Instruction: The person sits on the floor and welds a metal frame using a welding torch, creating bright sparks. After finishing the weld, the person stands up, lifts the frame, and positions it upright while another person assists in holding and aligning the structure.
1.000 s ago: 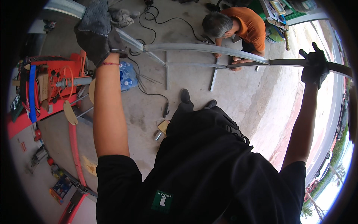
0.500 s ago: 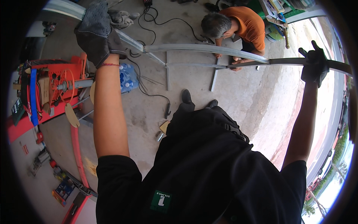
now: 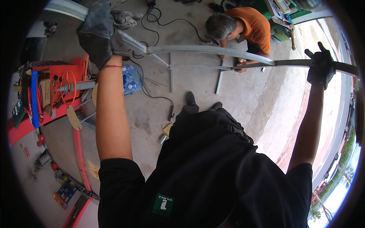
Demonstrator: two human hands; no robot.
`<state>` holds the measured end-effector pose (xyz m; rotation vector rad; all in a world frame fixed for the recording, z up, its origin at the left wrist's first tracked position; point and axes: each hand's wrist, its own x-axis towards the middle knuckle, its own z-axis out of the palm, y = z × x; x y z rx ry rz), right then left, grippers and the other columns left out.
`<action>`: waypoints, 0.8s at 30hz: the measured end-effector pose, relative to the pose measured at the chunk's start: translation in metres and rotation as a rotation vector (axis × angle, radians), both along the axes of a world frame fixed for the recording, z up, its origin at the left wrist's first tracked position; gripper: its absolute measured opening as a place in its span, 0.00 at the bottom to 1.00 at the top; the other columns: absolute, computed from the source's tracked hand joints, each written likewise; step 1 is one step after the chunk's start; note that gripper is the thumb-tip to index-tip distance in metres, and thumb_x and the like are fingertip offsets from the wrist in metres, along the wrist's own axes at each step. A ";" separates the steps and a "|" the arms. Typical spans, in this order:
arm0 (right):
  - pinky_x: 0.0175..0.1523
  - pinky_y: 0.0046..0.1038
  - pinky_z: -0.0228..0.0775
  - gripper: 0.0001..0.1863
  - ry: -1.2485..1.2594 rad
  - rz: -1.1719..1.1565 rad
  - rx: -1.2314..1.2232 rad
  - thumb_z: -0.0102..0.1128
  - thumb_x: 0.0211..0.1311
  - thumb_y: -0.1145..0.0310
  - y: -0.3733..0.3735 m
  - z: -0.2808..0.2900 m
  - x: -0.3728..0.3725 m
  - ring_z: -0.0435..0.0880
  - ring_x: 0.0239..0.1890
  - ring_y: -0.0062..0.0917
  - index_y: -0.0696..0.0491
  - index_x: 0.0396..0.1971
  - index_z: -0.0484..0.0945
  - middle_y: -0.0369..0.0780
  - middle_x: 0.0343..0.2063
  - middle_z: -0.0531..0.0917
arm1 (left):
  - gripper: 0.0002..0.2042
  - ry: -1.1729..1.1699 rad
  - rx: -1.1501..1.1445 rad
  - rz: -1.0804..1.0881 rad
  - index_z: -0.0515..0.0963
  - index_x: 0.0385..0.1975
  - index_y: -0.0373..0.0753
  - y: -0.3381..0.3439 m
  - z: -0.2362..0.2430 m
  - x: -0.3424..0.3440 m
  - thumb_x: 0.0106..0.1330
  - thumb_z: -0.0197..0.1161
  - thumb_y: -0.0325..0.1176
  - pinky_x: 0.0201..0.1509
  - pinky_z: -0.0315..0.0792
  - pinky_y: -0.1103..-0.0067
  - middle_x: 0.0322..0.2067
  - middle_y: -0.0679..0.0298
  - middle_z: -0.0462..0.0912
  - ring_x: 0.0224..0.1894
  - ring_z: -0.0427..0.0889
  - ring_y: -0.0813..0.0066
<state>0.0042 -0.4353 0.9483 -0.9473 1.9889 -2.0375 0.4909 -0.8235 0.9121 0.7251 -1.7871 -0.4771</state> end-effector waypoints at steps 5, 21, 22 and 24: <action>0.45 0.43 0.82 0.11 -0.040 -0.028 -0.015 0.56 0.68 0.69 -0.002 0.003 0.002 0.72 0.23 0.21 0.63 0.36 0.78 0.41 0.26 0.77 | 0.11 -0.304 -0.439 0.220 0.87 0.47 0.38 -0.017 -0.006 0.011 0.71 0.60 0.30 0.55 0.80 0.73 0.45 0.57 0.90 0.47 0.89 0.60; 0.42 0.33 0.84 0.20 0.199 -0.139 0.133 0.50 0.71 0.69 -0.011 0.004 0.021 0.67 0.21 0.16 0.72 0.51 0.77 0.34 0.22 0.69 | 0.16 -0.069 0.113 -0.097 0.85 0.48 0.31 0.034 0.035 -0.013 0.68 0.52 0.23 0.44 0.82 0.78 0.44 0.53 0.88 0.36 0.88 0.68; 0.40 0.31 0.84 0.19 0.212 -0.155 0.140 0.51 0.71 0.69 -0.014 0.006 0.027 0.69 0.21 0.16 0.71 0.50 0.78 0.34 0.23 0.71 | 0.16 -0.126 0.048 -0.072 0.84 0.49 0.29 0.035 0.037 -0.014 0.67 0.52 0.21 0.39 0.83 0.81 0.44 0.54 0.88 0.33 0.87 0.71; 0.38 0.27 0.82 0.13 0.315 -0.167 0.156 0.55 0.69 0.70 -0.014 0.007 0.034 0.76 0.25 0.18 0.66 0.42 0.81 0.39 0.30 0.80 | 0.14 -0.115 -0.083 -0.076 0.85 0.47 0.30 0.031 0.035 -0.016 0.69 0.51 0.22 0.33 0.83 0.81 0.39 0.56 0.88 0.28 0.87 0.72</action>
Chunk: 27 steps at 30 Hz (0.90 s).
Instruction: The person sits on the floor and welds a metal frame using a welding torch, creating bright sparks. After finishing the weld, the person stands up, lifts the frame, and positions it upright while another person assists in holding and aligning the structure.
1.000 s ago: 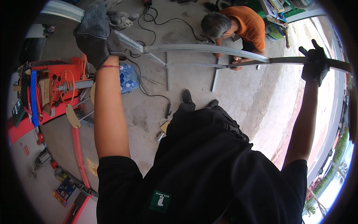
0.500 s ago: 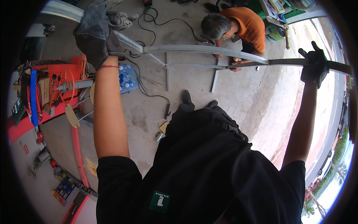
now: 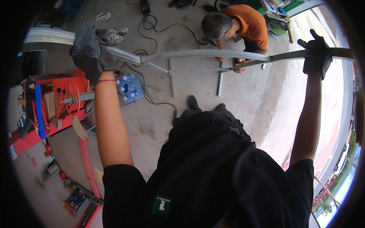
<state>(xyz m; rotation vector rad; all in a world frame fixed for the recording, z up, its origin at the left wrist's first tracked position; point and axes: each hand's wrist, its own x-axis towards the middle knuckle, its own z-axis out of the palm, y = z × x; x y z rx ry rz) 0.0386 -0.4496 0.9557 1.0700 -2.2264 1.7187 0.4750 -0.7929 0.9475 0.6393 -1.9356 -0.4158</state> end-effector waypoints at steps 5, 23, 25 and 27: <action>0.34 0.21 0.75 0.07 0.254 -0.108 0.267 0.60 0.65 0.70 0.015 -0.001 -0.016 0.84 0.28 0.17 0.54 0.32 0.84 0.38 0.41 0.91 | 0.15 0.030 0.123 0.017 0.84 0.47 0.30 0.006 0.000 -0.004 0.65 0.53 0.19 0.32 0.83 0.83 0.41 0.56 0.88 0.28 0.87 0.73; 0.29 0.23 0.64 0.19 0.267 -0.263 0.357 0.51 0.72 0.62 0.003 0.006 0.007 0.73 0.22 0.15 0.49 0.52 0.88 0.31 0.19 0.75 | 0.14 0.044 0.208 0.019 0.85 0.47 0.30 -0.007 -0.003 0.005 0.70 0.52 0.22 0.31 0.83 0.80 0.36 0.57 0.87 0.26 0.85 0.73; 0.29 0.23 0.64 0.19 0.017 -0.248 0.219 0.51 0.72 0.61 -0.002 0.010 0.012 0.72 0.22 0.15 0.49 0.52 0.88 0.31 0.19 0.74 | 0.14 0.023 0.153 0.020 0.85 0.48 0.31 -0.015 -0.010 0.009 0.70 0.53 0.21 0.31 0.83 0.80 0.38 0.58 0.88 0.26 0.85 0.73; 0.30 0.22 0.65 0.19 -0.022 -0.218 0.184 0.52 0.71 0.61 0.000 0.011 0.008 0.74 0.23 0.15 0.48 0.52 0.89 0.30 0.20 0.76 | 0.14 0.128 0.276 -0.029 0.85 0.48 0.31 -0.011 -0.016 0.006 0.69 0.54 0.21 0.31 0.83 0.81 0.41 0.59 0.88 0.27 0.86 0.74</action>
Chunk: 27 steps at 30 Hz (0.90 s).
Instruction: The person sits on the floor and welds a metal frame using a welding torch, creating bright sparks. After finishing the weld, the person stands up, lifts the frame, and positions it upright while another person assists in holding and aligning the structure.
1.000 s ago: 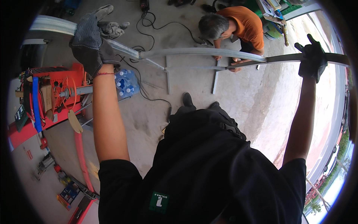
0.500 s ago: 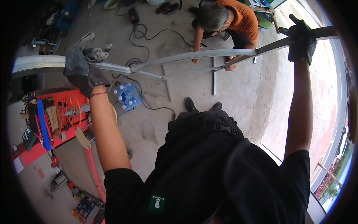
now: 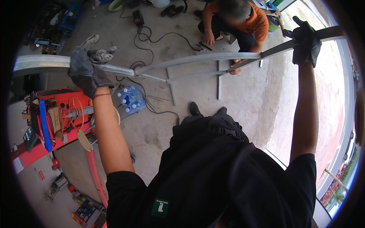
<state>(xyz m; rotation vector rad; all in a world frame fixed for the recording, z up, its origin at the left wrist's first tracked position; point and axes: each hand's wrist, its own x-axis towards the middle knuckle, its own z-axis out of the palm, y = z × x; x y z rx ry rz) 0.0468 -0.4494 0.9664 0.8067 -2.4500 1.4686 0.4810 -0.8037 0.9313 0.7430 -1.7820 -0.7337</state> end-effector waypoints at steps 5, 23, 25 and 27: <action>0.32 0.20 0.65 0.18 0.127 0.061 0.037 0.51 0.73 0.62 0.001 -0.005 -0.001 0.75 0.23 0.13 0.49 0.49 0.90 0.31 0.20 0.78 | 0.14 0.055 0.040 0.025 0.84 0.49 0.30 0.015 0.008 -0.006 0.72 0.52 0.23 0.29 0.82 0.82 0.35 0.57 0.87 0.25 0.84 0.76; 0.26 0.21 0.61 0.17 0.137 0.023 0.089 0.51 0.72 0.67 -0.001 -0.002 -0.003 0.74 0.20 0.14 0.53 0.46 0.90 0.32 0.18 0.76 | 0.15 0.349 0.489 -0.080 0.82 0.49 0.27 0.024 0.021 -0.014 0.77 0.49 0.28 0.26 0.79 0.83 0.31 0.56 0.85 0.23 0.82 0.75; 0.27 0.21 0.61 0.18 -0.037 0.032 -0.042 0.50 0.73 0.66 -0.005 -0.003 -0.004 0.72 0.19 0.14 0.54 0.46 0.90 0.32 0.17 0.76 | 0.15 0.240 0.305 -0.024 0.82 0.49 0.27 0.024 0.017 -0.014 0.77 0.49 0.27 0.27 0.79 0.82 0.29 0.55 0.84 0.23 0.82 0.75; 0.27 0.21 0.60 0.19 -0.093 0.030 -0.101 0.50 0.74 0.64 -0.006 -0.003 -0.003 0.72 0.19 0.13 0.55 0.46 0.90 0.32 0.17 0.75 | 0.15 0.195 0.224 0.001 0.83 0.49 0.28 0.021 0.014 -0.013 0.74 0.50 0.26 0.28 0.79 0.83 0.31 0.56 0.85 0.24 0.82 0.75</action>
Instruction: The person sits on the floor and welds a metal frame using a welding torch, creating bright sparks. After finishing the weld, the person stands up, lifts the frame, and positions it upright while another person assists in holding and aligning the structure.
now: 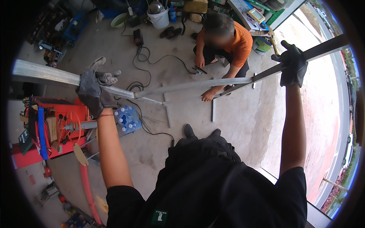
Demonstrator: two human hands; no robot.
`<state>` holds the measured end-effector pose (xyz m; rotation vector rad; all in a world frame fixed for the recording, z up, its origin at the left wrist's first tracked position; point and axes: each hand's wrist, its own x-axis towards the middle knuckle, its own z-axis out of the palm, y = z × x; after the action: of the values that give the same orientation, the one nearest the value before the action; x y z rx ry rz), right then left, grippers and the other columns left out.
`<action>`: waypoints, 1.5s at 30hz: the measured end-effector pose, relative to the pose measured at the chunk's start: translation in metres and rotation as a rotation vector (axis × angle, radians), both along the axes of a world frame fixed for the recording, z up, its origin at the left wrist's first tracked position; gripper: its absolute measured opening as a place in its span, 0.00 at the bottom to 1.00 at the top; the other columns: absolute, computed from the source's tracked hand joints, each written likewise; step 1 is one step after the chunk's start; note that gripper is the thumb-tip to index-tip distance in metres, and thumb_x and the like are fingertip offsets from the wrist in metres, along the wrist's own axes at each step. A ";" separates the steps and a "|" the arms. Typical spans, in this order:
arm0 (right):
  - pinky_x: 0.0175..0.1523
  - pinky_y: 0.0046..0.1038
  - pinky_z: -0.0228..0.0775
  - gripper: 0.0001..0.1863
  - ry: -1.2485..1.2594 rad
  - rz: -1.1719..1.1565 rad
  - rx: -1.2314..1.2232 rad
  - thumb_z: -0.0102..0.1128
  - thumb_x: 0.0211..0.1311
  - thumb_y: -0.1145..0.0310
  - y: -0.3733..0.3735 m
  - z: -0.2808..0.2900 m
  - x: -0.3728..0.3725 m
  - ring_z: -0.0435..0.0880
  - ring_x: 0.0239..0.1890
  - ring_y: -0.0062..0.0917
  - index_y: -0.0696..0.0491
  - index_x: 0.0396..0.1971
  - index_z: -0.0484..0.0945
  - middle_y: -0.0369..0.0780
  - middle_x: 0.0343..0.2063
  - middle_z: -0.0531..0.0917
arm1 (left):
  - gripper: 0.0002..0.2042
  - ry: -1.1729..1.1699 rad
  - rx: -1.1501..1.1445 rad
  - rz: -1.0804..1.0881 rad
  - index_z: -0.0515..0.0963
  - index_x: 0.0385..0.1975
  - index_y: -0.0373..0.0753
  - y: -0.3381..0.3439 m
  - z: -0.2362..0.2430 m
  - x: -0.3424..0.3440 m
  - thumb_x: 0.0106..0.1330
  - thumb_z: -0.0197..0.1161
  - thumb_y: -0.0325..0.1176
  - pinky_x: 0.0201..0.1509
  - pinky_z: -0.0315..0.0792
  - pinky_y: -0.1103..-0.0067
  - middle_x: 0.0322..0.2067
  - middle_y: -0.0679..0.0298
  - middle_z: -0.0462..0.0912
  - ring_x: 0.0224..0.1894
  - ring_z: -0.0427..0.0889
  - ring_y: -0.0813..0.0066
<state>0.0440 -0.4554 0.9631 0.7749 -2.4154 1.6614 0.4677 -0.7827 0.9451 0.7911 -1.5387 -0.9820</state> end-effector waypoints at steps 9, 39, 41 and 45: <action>0.28 0.20 0.60 0.22 -0.044 0.041 -0.057 0.50 0.75 0.58 0.005 -0.004 -0.008 0.71 0.20 0.13 0.57 0.48 0.89 0.31 0.17 0.74 | 0.15 0.020 0.124 -0.077 0.84 0.49 0.30 0.000 0.003 0.005 0.71 0.50 0.24 0.33 0.82 0.80 0.42 0.60 0.87 0.29 0.84 0.75; 0.29 0.18 0.62 0.18 0.016 0.036 -0.057 0.54 0.74 0.61 0.004 -0.001 0.001 0.72 0.22 0.13 0.55 0.48 0.90 0.31 0.19 0.77 | 0.16 -0.156 -0.152 0.041 0.85 0.49 0.29 0.002 0.005 0.003 0.70 0.49 0.24 0.34 0.83 0.81 0.41 0.58 0.87 0.29 0.85 0.73; 0.29 0.19 0.61 0.19 0.143 0.053 0.020 0.55 0.74 0.60 0.007 0.000 -0.001 0.72 0.22 0.12 0.55 0.48 0.90 0.31 0.19 0.76 | 0.17 -0.202 -0.262 0.050 0.84 0.49 0.29 -0.002 0.005 0.005 0.70 0.49 0.24 0.34 0.83 0.81 0.41 0.58 0.87 0.28 0.85 0.72; 0.29 0.19 0.60 0.19 0.172 0.044 0.050 0.55 0.73 0.60 0.008 0.000 -0.002 0.72 0.22 0.12 0.55 0.48 0.90 0.31 0.19 0.77 | 0.17 -0.207 -0.283 -0.034 0.84 0.49 0.28 -0.004 0.007 0.008 0.70 0.50 0.24 0.35 0.83 0.81 0.41 0.57 0.87 0.28 0.85 0.71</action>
<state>0.0415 -0.4476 0.9632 0.9437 -2.3454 1.4867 0.4752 -0.7863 0.9521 0.6820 -1.8273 -0.7013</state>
